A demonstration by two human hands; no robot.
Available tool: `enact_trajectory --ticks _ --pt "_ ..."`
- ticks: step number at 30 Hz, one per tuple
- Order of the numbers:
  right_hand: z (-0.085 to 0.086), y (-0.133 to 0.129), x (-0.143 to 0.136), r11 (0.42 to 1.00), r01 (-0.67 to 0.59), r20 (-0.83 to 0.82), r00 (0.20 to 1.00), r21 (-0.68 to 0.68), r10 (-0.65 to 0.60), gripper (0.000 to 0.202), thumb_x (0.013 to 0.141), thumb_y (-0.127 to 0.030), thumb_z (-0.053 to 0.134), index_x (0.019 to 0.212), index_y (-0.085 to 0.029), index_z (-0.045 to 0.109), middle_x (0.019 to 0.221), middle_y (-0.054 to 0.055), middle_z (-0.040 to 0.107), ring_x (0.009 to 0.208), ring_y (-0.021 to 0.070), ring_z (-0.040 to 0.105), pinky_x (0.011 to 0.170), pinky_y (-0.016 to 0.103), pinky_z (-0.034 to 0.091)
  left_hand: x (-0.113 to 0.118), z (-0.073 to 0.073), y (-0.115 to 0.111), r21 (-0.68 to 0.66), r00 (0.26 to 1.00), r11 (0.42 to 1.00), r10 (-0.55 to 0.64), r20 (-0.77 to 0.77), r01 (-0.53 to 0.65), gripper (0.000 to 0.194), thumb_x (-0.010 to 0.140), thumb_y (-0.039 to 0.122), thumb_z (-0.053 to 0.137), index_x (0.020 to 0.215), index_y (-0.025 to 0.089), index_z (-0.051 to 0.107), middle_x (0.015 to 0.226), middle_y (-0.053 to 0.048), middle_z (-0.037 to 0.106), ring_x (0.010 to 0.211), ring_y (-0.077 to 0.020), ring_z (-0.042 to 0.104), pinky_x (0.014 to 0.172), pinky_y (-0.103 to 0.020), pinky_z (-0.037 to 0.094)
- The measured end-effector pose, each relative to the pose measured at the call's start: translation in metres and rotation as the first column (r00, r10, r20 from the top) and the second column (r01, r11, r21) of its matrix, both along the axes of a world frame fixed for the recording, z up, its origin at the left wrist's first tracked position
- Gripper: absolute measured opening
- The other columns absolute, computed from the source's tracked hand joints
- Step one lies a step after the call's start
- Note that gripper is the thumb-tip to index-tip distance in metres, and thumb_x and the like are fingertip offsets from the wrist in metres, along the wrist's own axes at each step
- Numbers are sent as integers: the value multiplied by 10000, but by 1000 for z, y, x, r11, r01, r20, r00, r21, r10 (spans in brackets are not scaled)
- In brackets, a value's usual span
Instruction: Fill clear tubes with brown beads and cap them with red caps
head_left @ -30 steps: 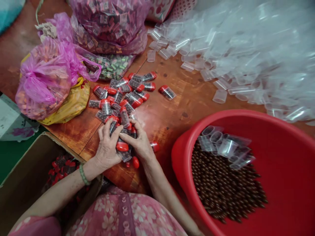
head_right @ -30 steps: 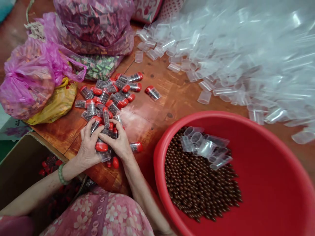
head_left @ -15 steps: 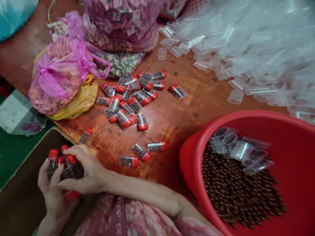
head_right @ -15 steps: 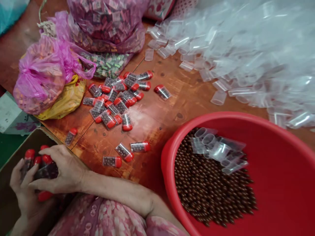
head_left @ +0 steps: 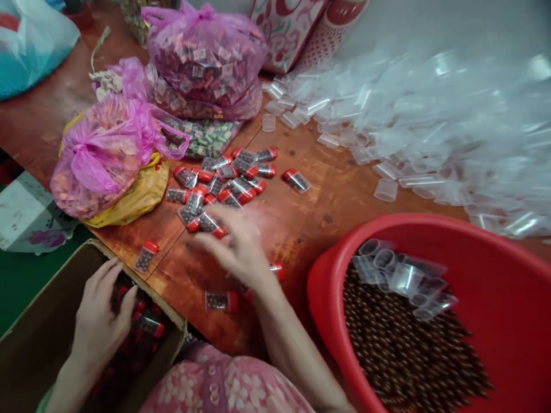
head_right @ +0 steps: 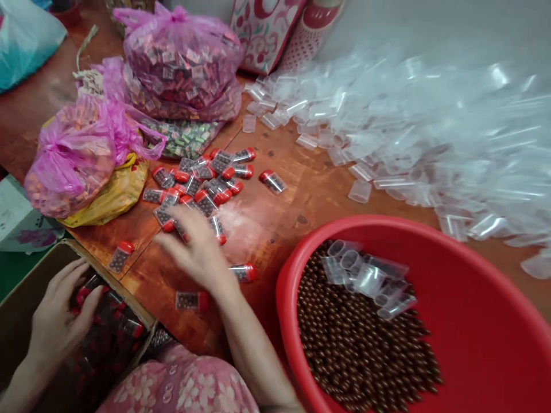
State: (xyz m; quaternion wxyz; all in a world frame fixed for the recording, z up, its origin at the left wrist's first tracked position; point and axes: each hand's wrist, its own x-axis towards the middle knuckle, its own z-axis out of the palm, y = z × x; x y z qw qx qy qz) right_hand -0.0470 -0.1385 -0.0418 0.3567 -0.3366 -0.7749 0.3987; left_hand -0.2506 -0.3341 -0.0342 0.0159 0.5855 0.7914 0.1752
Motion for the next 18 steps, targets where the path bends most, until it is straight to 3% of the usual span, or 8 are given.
enact_trajectory --ticks 1,2,4,7,9,12,15,18 --pt "-7 26 11 974 216 67 973 64 -220 524 859 -581 574 1232 -213 587 1275 110 589 1242 243 510 1056 435 412 0 -2 19 -37 996 997 -69 -52 67 529 886 383 540 1345 128 474 1333 -189 531 1255 -346 502 1078 -523 421" --pt "-16 53 22 913 392 129 906 108 -404 625 820 -640 577 1255 -192 574 1330 142 540 1287 279 462 1084 480 371 0 -8 35 -102 987 988 -130 -100 119 582 880 396 535 1362 79 460 1341 -225 519 1275 -377 474 1077 -540 410" --pt "-33 105 40 750 648 230 716 133 -659 759 807 -694 527 1325 -139 520 1420 213 429 1324 333 415 1079 536 346 -3 -24 60 -228 963 959 -207 -172 165 578 885 305 484 1375 2 439 1351 -283 496 1288 -410 454 1060 -548 411" --pt "-50 166 58 520 853 387 465 45 -796 790 853 -708 390 1404 -144 449 1453 257 371 1355 402 357 1024 623 343 -9 -43 80 -318 950 935 -231 -210 157 596 802 61 387 1392 -23 419 1362 -291 493 1277 -387 476 1032 -516 437" --pt "-57 191 64 462 887 418 417 7 -807 783 869 -715 316 1412 -166 449 1469 274 349 1361 445 333 984 695 322 -14 -49 86 -306 959 941 -206 -192 141 655 754 10 371 1407 15 416 1353 -256 519 1246 -373 503 993 -514 470" --pt "-62 213 65 508 861 422 459 4 -781 761 881 -709 290 1414 -193 460 1485 262 355 1366 438 341 994 722 288 -16 -53 97 -171 979 969 -194 -69 180 608 807 60 385 1414 79 414 1329 -213 545 1233 -341 520 1002 -523 477" --pt "-66 225 56 661 750 432 587 29 -685 695 902 -666 339 1422 -223 464 1491 196 405 1354 355 409 1056 601 328 -7 -60 117 40 970 982 -189 150 185 588 887 169 423 1463 115 314 1416 -208 462 1330 -295 460 1098 -503 414" --pt "-67 233 35 803 592 450 701 64 -553 629 890 -653 418 1384 -277 516 1412 122 532 1299 306 478 1082 536 324 10 -70 141 138 932 987 -129 338 87 764 900 322 534 1527 160 128 1543 -227 268 1420 -304 350 1125 -513 379"
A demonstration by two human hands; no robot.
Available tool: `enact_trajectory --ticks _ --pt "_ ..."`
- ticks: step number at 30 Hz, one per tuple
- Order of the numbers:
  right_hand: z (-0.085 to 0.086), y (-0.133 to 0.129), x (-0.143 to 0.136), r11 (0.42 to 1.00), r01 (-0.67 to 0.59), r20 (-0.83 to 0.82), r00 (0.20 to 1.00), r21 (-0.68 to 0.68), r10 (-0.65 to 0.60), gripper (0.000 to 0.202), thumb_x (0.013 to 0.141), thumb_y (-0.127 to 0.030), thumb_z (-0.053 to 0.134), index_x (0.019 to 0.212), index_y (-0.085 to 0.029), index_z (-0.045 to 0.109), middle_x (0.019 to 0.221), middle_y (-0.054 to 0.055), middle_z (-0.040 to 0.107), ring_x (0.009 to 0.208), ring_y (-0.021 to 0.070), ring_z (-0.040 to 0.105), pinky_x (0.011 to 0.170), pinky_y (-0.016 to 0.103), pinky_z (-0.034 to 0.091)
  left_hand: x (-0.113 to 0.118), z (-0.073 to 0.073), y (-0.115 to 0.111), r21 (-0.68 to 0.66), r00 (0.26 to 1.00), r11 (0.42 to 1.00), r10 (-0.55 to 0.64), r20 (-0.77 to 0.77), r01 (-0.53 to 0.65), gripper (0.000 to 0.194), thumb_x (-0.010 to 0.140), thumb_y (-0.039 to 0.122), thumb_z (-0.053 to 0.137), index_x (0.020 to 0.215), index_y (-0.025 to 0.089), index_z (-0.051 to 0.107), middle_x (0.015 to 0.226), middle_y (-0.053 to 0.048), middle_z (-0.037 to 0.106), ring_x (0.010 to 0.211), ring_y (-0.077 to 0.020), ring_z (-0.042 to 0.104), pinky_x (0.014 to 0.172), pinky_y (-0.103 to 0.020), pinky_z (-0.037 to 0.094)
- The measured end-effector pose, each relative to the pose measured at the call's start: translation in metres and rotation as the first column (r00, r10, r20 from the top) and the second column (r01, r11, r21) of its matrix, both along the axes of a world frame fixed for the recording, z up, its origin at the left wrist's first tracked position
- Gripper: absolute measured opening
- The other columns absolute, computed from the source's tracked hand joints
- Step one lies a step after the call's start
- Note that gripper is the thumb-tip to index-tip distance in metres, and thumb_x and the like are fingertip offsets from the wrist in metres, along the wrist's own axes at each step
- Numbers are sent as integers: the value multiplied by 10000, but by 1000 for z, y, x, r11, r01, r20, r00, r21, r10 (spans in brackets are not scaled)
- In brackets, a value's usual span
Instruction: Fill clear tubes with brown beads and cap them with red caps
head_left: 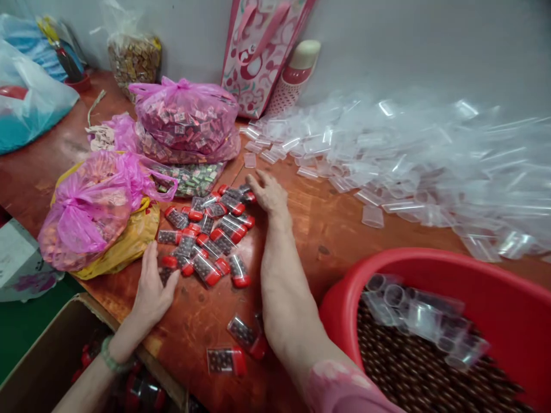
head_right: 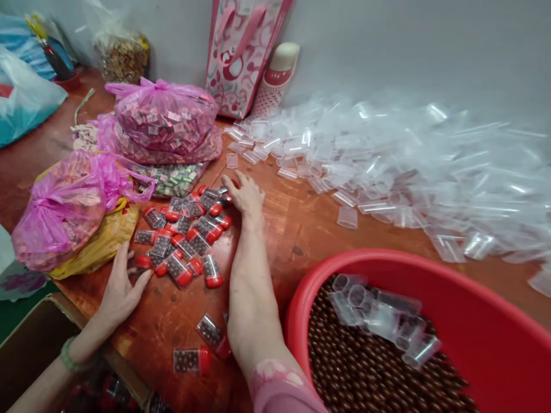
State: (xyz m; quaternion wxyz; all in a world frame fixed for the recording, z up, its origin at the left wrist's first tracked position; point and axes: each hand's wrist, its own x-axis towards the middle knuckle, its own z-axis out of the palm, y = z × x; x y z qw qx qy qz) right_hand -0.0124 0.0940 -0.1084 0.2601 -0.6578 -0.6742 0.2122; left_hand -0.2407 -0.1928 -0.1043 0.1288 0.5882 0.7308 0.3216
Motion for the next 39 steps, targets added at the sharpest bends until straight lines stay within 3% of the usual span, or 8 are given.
enact_trajectory --ticks 6,12,15,19,24,31,35,39 --pt "6 -12 -49 930 -363 91 930 55 357 587 846 -692 487 1283 -320 610 1394 98 523 1269 346 454 1042 606 316 25 -7 40 22 999 999 -25 33 24 1155 726 575 716 1533 127 22 1589 -266 117 1493 -359 128 1182 -553 243" --pt "8 -47 -51 914 -405 -60 914 -30 402 594 757 -675 621 1161 -245 692 1229 106 461 1072 270 566 961 411 449 42 0 58 -21 999 1000 -17 32 17 1240 584 598 810 1512 102 155 1578 -288 149 1479 -397 163 1173 -556 258" --pt "9 -63 -46 912 -402 -134 911 -81 389 551 754 -613 651 1102 -190 710 1129 118 492 990 270 572 951 424 432 54 1 64 -26 997 998 -49 64 51 1264 563 563 836 1510 68 161 1580 -294 123 1475 -389 189 1175 -509 285" --pt "16 -75 -45 886 -448 -221 882 -116 417 467 774 -561 638 1023 -174 720 903 78 591 933 255 558 917 404 410 63 2 78 -9 998 1000 -28 55 29 1169 585 515 841 1475 19 267 1539 -308 240 1467 -403 199 1185 -518 251" --pt "23 -87 -51 791 -591 -464 752 -159 469 513 781 -633 544 896 -158 699 779 3 618 759 151 547 718 261 430 69 -3 88 121 974 992 10 227 -39 900 650 376 825 1414 127 420 1464 -220 379 1409 -359 344 1148 -497 328" --pt "21 -101 -54 753 -637 -701 615 -169 363 521 719 -656 590 786 -143 649 661 -31 535 627 107 475 575 228 363 91 1 78 217 897 962 58 439 -169 852 657 143 795 1417 203 413 1388 -160 423 1332 -288 443 1151 -447 338" --pt "50 -127 -63 768 -622 -762 568 -151 311 484 756 -630 598 796 -151 653 674 -33 552 634 102 481 579 226 355 81 31 55 233 907 958 59 417 -170 882 652 165 816 1424 264 402 1426 -127 414 1360 -281 419 1160 -449 330" --pt "91 -193 -93 760 -650 -821 431 4 373 367 815 -521 624 885 -169 699 770 -21 638 715 111 564 667 225 425 44 71 -14 217 943 961 100 316 -174 902 672 305 828 1450 290 373 1490 -110 391 1376 -295 412 1143 -439 364"
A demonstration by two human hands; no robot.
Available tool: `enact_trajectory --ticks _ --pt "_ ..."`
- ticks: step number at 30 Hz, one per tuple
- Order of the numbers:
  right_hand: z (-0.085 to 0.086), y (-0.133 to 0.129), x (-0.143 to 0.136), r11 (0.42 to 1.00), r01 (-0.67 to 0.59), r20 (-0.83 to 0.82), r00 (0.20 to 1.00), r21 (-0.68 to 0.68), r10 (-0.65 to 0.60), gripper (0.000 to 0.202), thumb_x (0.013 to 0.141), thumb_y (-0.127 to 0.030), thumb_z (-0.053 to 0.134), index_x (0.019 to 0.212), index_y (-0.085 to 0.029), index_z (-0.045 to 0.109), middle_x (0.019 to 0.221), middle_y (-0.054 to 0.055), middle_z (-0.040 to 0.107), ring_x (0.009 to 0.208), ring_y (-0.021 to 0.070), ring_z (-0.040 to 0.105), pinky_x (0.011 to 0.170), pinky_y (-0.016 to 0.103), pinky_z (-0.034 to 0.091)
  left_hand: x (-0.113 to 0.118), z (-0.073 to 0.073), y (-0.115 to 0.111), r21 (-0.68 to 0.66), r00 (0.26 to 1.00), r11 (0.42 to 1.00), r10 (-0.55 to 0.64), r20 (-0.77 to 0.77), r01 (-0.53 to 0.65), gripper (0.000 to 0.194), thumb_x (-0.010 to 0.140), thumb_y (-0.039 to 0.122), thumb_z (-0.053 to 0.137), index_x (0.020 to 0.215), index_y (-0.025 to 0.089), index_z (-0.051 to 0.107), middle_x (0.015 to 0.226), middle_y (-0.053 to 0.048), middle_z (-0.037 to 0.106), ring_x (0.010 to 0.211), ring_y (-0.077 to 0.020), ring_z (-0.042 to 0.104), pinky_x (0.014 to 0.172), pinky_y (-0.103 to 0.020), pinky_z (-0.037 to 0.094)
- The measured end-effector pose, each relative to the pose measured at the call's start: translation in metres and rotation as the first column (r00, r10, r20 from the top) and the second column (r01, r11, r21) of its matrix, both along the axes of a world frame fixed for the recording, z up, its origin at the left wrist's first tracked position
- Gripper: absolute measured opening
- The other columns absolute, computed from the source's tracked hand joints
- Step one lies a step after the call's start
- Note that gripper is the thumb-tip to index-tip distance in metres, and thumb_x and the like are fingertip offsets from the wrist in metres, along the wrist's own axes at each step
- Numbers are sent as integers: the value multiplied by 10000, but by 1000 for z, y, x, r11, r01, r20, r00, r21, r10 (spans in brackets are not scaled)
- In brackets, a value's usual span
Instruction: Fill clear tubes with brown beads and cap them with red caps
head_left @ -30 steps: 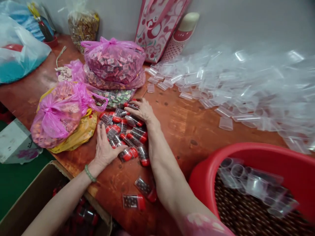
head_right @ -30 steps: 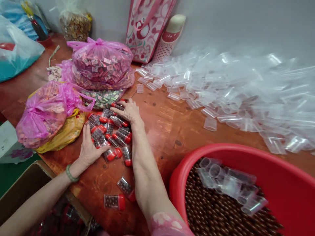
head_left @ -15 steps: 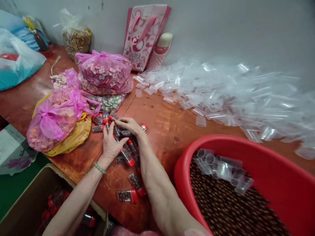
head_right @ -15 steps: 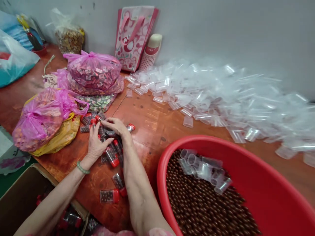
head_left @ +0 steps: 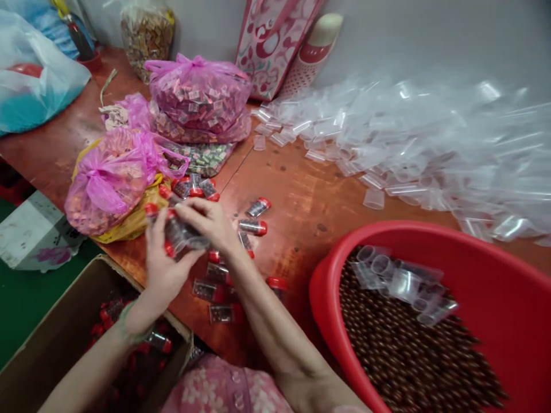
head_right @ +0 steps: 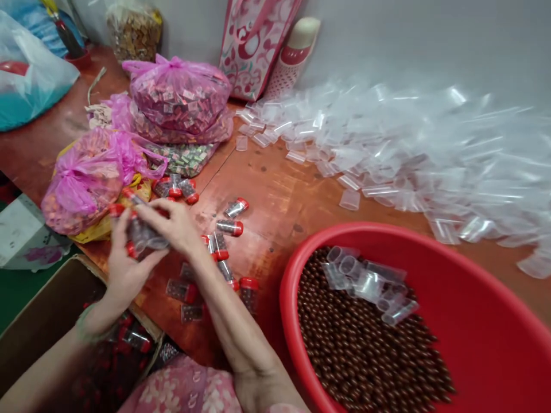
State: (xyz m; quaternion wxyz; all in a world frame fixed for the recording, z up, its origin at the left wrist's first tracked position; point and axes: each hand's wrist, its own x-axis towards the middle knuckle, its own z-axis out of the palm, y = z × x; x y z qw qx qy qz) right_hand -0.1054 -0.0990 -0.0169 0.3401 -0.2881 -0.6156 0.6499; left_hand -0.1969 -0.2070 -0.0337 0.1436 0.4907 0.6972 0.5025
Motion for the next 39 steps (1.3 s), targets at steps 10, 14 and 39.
enact_trajectory --ticks 10,14,39 --pt "-34 -161 -68 811 -509 348 845 288 407 302 940 -411 493 1034 -185 671 953 87 665 902 204 628 806 321 512 -52 -20 -212 -419 873 769 461 -159 -482 768 729 504 724 1405 255 460 1339 -120 563 1129 -314 634 966 -465 535" --pt "-42 -163 -62 537 -759 588 638 368 498 355 882 -397 560 1072 -108 635 1032 165 660 936 273 632 797 377 526 -85 -45 -241 -626 982 756 142 -125 -189 695 701 553 707 1296 214 586 1387 -159 535 1260 -384 542 1016 -524 479" --pt "-57 107 -29 768 -139 710 509 626 -486 479 907 -243 479 1384 -266 442 1399 103 431 1171 338 437 927 555 445 -76 -41 175 -344 516 930 -359 -778 128 495 679 161 529 1165 88 476 1148 -230 588 1139 -439 527 901 -670 426"
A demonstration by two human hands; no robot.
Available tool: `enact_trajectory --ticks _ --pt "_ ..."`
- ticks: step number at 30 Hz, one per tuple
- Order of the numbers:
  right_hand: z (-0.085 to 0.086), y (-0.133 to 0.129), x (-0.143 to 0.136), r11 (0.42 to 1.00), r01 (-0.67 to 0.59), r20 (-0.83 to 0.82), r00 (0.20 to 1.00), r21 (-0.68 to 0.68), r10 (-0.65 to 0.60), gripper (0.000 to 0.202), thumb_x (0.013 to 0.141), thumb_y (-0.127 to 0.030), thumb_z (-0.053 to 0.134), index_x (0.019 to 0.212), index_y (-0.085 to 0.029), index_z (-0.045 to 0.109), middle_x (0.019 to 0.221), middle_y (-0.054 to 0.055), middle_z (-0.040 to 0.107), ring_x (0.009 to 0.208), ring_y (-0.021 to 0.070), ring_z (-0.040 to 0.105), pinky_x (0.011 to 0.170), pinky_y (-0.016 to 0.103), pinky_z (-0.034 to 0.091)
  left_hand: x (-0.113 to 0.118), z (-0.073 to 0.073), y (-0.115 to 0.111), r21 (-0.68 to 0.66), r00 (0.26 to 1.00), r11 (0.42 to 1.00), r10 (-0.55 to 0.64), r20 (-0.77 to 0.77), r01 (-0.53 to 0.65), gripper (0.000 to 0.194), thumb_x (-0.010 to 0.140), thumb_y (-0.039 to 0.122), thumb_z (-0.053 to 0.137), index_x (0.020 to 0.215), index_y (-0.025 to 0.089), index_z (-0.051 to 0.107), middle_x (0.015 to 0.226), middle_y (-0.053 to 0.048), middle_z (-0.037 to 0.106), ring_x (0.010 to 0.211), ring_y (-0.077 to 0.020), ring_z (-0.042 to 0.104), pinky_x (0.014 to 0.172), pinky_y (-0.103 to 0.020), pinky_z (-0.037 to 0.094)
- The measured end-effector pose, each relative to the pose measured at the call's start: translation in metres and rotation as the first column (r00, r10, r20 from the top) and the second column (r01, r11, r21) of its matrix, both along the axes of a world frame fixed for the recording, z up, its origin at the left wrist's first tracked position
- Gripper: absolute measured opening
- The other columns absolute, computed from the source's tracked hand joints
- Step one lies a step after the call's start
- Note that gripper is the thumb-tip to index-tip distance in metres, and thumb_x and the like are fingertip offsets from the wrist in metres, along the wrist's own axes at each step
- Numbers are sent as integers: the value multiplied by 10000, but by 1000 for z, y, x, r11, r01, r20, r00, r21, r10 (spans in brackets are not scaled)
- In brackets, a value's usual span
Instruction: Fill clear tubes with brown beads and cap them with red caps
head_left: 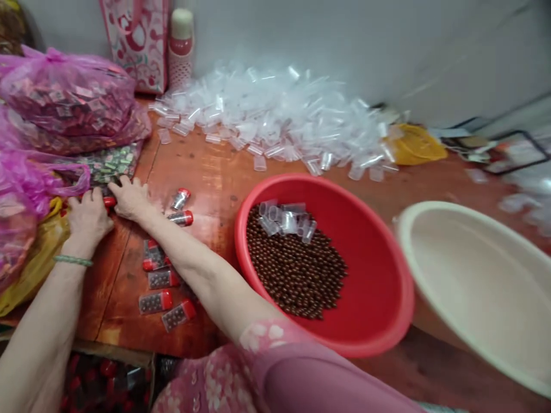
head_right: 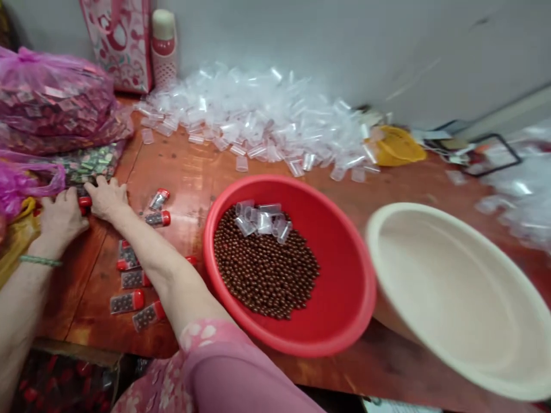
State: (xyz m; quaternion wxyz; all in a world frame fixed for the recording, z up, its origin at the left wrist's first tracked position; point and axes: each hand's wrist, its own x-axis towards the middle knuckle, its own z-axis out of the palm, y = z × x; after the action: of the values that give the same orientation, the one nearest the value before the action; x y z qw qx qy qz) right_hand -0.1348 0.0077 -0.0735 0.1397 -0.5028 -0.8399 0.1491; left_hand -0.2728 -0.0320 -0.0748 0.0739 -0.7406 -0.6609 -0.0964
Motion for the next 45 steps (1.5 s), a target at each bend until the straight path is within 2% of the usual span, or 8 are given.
enact_trajectory --ticks 6,12,17,26,31,35,40,45 --pt "2 2 0 998 -54 -50 997 -15 53 422 962 -226 377 1377 -246 447 1341 114 466 1185 314 403 872 433 499 -2 5 5 15 1000 1000 7 -30 -7 486 722 234 494 1198 140 513 1066 -192 647 1013 -385 601 893 -633 417" --pt "5 -23 18 986 -104 -80 992 -130 94 460 981 -210 342 1423 -324 395 1313 96 476 1200 300 435 935 438 462 3 0 -34 37 998 997 -61 -28 62 573 763 225 457 1323 100 478 1159 -169 649 1019 -335 609 929 -515 436" --pt "0 -58 30 954 -156 -235 967 -256 95 361 948 -269 429 1300 -193 461 1174 148 589 1063 275 574 891 422 469 2 0 -69 -15 979 982 -187 -81 186 552 800 183 473 1333 41 507 1219 -193 631 1058 -329 582 963 -453 433" --pt "-2 -94 33 873 -329 -556 827 -360 83 516 745 -195 599 1240 -140 466 1076 55 643 937 175 615 834 301 484 11 5 -112 36 959 987 -163 233 159 488 813 197 515 1293 113 540 1199 -140 670 1070 -266 613 974 -422 453" --pt "32 -157 24 835 -463 -751 654 -299 94 481 774 -248 576 1237 -190 462 1011 9 632 865 153 616 798 281 491 1 50 -192 201 954 972 -171 246 123 486 824 155 540 1309 178 538 1200 -106 669 1114 -250 599 1002 -405 459" --pt "49 -221 7 705 -663 -787 564 -253 248 470 752 -190 558 1212 -214 465 989 11 625 870 156 626 778 258 500 -7 77 -288 131 972 990 18 235 -50 532 815 145 587 1333 249 526 1182 -89 661 1088 -263 603 1010 -424 459" --pt "35 -269 -13 498 -782 -551 620 -376 558 445 756 -297 618 1161 -154 501 1025 107 644 874 249 635 735 353 529 -17 46 -376 -38 935 979 202 290 -200 524 821 201 580 1336 273 514 1128 -81 664 959 -248 660 869 -365 547" --pt "51 -241 19 483 -845 -472 530 -229 704 460 869 -339 619 1282 -166 511 1125 126 628 1045 254 595 888 385 510 -25 31 -373 -185 965 976 154 210 -116 549 862 297 548 1400 247 449 1272 -121 612 1145 -306 609 938 -440 541"
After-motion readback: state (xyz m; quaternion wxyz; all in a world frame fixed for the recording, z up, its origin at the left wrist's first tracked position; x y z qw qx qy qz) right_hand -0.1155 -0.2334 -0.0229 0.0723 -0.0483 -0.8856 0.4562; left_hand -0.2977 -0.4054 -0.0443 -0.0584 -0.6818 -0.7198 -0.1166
